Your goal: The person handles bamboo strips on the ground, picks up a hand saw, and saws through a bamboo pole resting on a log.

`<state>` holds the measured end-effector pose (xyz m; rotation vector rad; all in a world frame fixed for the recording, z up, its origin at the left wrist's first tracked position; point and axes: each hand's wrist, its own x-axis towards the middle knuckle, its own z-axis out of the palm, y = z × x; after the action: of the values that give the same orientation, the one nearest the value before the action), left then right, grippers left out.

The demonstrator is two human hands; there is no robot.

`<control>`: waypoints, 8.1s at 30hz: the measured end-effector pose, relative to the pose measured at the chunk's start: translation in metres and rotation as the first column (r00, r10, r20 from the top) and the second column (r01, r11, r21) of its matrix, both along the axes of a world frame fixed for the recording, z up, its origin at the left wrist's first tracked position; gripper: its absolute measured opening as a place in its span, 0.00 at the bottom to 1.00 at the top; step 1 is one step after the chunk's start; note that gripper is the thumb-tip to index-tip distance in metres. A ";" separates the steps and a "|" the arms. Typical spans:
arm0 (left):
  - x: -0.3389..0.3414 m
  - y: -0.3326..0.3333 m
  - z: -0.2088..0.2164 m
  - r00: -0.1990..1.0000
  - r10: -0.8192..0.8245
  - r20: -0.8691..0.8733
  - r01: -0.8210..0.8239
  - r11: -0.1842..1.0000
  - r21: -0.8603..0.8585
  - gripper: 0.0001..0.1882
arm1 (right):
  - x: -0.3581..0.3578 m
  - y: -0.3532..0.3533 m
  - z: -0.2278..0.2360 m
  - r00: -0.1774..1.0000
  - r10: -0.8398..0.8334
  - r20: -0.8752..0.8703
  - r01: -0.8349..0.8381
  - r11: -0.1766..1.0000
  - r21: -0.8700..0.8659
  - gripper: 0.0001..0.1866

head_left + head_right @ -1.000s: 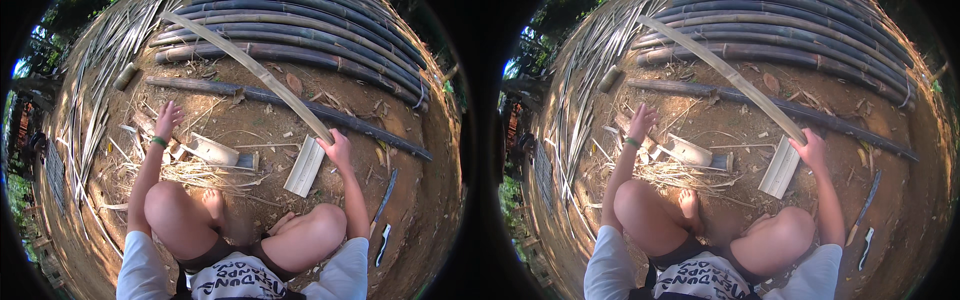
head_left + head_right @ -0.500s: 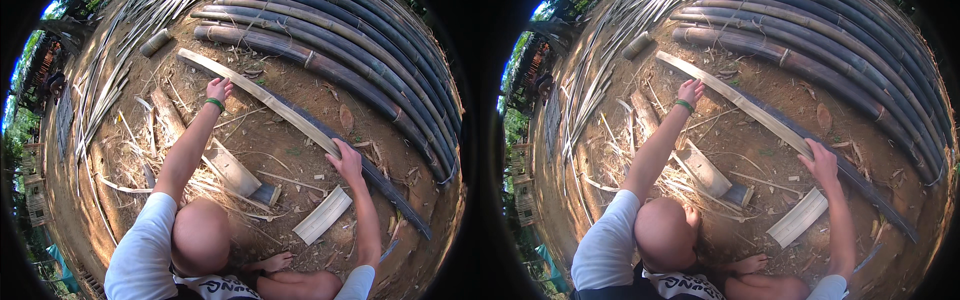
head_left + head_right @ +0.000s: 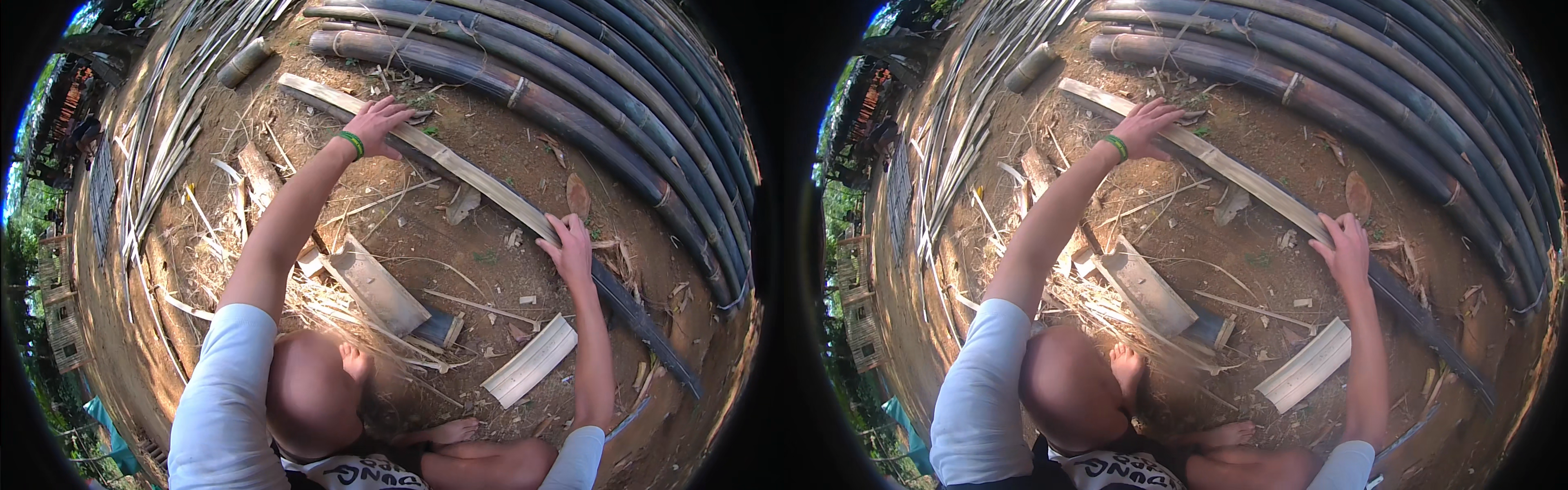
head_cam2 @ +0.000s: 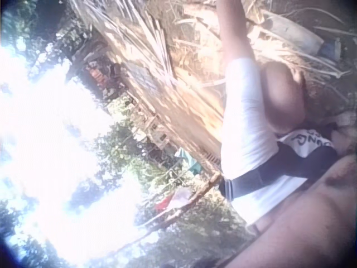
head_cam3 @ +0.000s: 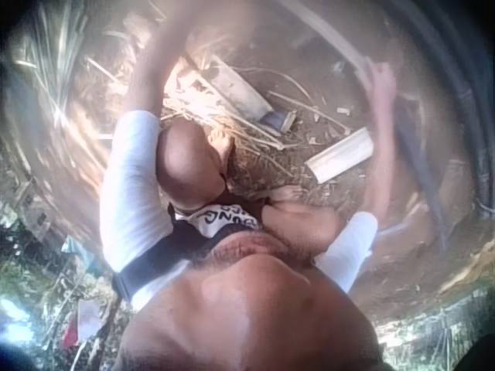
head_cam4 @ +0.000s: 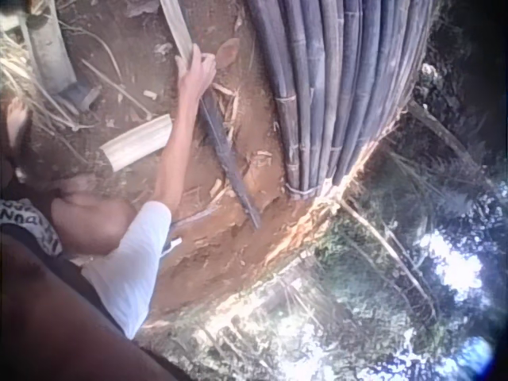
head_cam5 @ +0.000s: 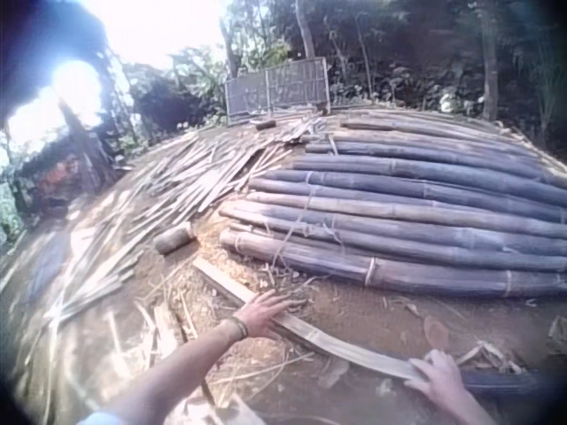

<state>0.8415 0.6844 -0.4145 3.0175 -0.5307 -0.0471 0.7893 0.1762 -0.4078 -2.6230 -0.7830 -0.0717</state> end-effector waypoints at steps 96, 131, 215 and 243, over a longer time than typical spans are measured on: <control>-0.071 -0.408 -0.033 0.855 -0.050 -0.517 0.058 0.998 -0.002 0.45 | -0.643 -0.225 0.090 0.560 -0.812 -0.163 0.767 0.583 -0.267 0.18; -0.093 -0.394 -0.065 0.955 0.089 -0.283 -0.096 0.995 -0.009 0.44 | -0.640 -0.505 -0.024 -0.374 -0.925 0.061 0.836 -0.365 -0.410 0.39; -0.194 -0.386 0.143 0.607 -0.790 -0.083 0.651 0.555 -0.519 0.09 | -0.413 -0.207 0.150 0.826 -0.255 -0.502 0.462 0.817 0.346 0.26; -0.312 -0.212 -0.037 0.999 0.023 -0.025 -0.024 0.998 -0.058 0.34 | -0.534 -0.240 -0.049 0.186 -0.869 0.459 0.981 0.189 -0.040 0.30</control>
<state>0.5295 0.4720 -0.4512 2.9616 -0.4854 -0.0662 0.2558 -0.0637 -0.4571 -2.9791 1.0776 -0.8391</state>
